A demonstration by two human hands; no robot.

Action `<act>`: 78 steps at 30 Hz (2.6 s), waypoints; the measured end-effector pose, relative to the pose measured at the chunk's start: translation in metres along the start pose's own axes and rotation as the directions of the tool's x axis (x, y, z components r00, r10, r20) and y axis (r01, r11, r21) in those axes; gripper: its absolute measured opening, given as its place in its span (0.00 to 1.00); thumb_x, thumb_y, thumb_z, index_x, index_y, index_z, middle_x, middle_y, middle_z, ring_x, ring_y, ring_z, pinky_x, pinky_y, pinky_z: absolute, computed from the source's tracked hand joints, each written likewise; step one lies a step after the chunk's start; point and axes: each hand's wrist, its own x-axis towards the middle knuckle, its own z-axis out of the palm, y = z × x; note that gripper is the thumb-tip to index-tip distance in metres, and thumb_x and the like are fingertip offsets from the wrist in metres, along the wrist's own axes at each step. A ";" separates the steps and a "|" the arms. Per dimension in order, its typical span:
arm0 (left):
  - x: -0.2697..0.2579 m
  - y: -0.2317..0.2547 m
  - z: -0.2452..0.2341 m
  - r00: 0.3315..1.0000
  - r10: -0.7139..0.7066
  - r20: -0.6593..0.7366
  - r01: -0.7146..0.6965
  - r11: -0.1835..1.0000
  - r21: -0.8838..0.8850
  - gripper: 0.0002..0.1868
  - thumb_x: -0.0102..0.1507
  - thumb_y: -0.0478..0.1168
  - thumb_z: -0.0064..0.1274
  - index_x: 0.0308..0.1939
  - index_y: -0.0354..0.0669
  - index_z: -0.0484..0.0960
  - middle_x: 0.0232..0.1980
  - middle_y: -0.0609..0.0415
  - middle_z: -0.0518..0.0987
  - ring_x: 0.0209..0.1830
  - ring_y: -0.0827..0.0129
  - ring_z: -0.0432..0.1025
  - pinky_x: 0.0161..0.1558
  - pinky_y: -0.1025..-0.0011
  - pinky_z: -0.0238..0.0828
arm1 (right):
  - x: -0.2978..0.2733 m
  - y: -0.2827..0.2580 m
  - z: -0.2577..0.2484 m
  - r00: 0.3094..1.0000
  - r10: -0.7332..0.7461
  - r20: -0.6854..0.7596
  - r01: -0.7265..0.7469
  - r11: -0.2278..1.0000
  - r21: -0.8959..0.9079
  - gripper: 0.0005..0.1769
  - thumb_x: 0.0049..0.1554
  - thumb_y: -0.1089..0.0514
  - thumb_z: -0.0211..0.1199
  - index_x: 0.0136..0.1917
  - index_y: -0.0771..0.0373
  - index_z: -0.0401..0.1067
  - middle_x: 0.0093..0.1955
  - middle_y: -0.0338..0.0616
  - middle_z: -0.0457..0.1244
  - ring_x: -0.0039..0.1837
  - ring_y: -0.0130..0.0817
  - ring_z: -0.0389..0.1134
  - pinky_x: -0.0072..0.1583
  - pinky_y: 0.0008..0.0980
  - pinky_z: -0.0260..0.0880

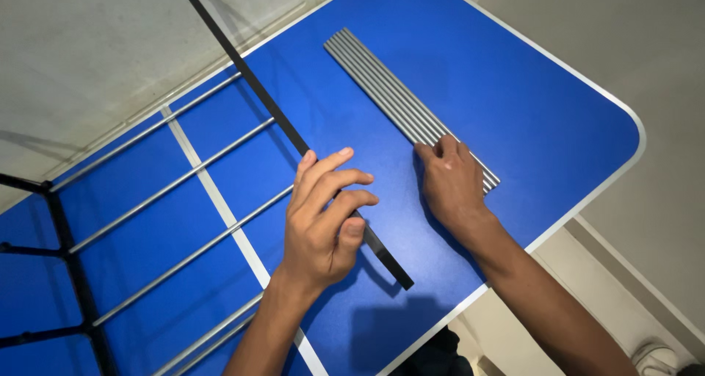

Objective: The person assembles a metal frame by inserting silver rods into black ladder-like side frames on a blue table. They repeatedly insert and remove rods, aligning the frames and securing the rods in place.

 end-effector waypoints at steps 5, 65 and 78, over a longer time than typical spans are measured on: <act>0.000 -0.001 0.001 1.000 0.010 -0.008 -0.010 1.000 0.000 0.31 0.77 0.59 0.31 0.38 0.46 0.85 0.51 0.53 0.82 0.71 0.53 0.70 0.78 0.40 0.53 | 0.001 0.001 0.003 1.000 -0.001 -0.001 0.001 1.000 0.008 0.22 0.56 0.69 0.58 0.63 0.59 0.77 0.52 0.52 0.64 0.54 0.47 0.68 0.54 0.46 0.72; -0.055 -0.010 -0.010 0.929 -0.322 0.181 0.272 0.928 0.254 0.11 0.64 0.38 0.52 0.42 0.30 0.78 0.44 0.38 0.79 0.36 0.42 0.78 0.38 0.53 0.76 | -0.004 -0.048 0.052 0.636 -0.621 -0.457 0.766 0.443 0.465 0.07 0.57 0.64 0.56 0.48 0.69 0.72 0.39 0.51 0.66 0.38 0.45 0.69 0.42 0.40 0.68; -0.055 -0.008 -0.009 0.948 -0.282 0.149 0.240 0.939 0.247 0.10 0.64 0.36 0.50 0.44 0.31 0.77 0.42 0.40 0.80 0.34 0.44 0.78 0.36 0.53 0.76 | -0.007 -0.045 0.059 0.679 -0.624 -0.387 0.712 0.434 0.551 0.06 0.59 0.68 0.53 0.48 0.70 0.70 0.39 0.51 0.64 0.39 0.42 0.65 0.43 0.40 0.65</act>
